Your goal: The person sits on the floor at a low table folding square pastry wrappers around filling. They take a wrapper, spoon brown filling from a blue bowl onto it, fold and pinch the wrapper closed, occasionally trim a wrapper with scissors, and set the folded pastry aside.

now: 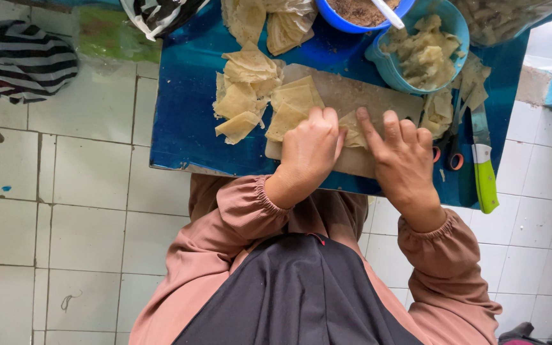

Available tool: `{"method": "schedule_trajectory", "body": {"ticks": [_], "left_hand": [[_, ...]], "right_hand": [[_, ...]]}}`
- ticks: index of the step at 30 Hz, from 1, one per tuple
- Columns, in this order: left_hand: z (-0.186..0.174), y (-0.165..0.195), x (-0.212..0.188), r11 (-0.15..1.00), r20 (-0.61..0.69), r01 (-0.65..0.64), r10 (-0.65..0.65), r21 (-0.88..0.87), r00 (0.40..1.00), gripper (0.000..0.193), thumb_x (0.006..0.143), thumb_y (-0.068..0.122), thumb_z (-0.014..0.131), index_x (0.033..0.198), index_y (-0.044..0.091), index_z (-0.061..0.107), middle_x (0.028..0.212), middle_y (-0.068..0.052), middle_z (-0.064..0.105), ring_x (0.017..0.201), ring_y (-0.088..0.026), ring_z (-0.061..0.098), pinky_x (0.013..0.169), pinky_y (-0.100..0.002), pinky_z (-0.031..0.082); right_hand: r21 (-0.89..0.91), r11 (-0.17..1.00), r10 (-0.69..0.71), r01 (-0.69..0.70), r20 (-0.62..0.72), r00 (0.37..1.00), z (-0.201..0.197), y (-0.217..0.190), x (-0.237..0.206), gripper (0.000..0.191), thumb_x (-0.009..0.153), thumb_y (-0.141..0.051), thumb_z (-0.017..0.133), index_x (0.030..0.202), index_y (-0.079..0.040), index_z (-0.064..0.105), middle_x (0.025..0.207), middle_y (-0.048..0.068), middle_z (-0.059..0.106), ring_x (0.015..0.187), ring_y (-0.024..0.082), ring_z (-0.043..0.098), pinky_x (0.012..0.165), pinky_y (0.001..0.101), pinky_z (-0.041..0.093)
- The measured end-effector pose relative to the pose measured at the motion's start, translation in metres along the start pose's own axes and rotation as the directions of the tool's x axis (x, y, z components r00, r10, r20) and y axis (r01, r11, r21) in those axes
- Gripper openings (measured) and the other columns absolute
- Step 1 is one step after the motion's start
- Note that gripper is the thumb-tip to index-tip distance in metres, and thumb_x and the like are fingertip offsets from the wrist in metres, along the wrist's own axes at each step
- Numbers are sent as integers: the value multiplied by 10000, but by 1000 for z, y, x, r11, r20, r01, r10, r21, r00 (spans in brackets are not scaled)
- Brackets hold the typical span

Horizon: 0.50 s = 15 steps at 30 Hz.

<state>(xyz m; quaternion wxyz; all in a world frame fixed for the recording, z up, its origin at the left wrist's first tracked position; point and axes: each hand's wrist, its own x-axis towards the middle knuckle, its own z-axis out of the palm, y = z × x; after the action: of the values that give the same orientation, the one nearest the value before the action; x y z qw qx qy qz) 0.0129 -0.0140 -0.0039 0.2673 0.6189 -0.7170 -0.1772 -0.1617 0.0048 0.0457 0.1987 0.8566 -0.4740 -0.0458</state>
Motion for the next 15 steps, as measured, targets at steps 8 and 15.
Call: {"method": "schedule_trajectory", "body": {"ticks": [8,15], "left_hand": [[0,-1,-6,999,-51,-27,26,-20,998,224,926,233,702,927,59,561,886,-132,635,742,-302,722,581,-391,576],[-1,-2,-5,999,-43,-29,28,-30,999,235,891,237,708,920,58,559,881,-132,631,733,-305,718,562,-395,569]], "right_hand": [[292,913,341,-286,-158,927,30,24,3,566,913,35,653,1473,5,583,1491,183,451,1392,365,440,1125,470,351],[306,920,317,-245,-210,925,27,22,6,342,949,-45,744,1276,-72,647,1570,189,457,1510,397,366,1247,524,284]]}}
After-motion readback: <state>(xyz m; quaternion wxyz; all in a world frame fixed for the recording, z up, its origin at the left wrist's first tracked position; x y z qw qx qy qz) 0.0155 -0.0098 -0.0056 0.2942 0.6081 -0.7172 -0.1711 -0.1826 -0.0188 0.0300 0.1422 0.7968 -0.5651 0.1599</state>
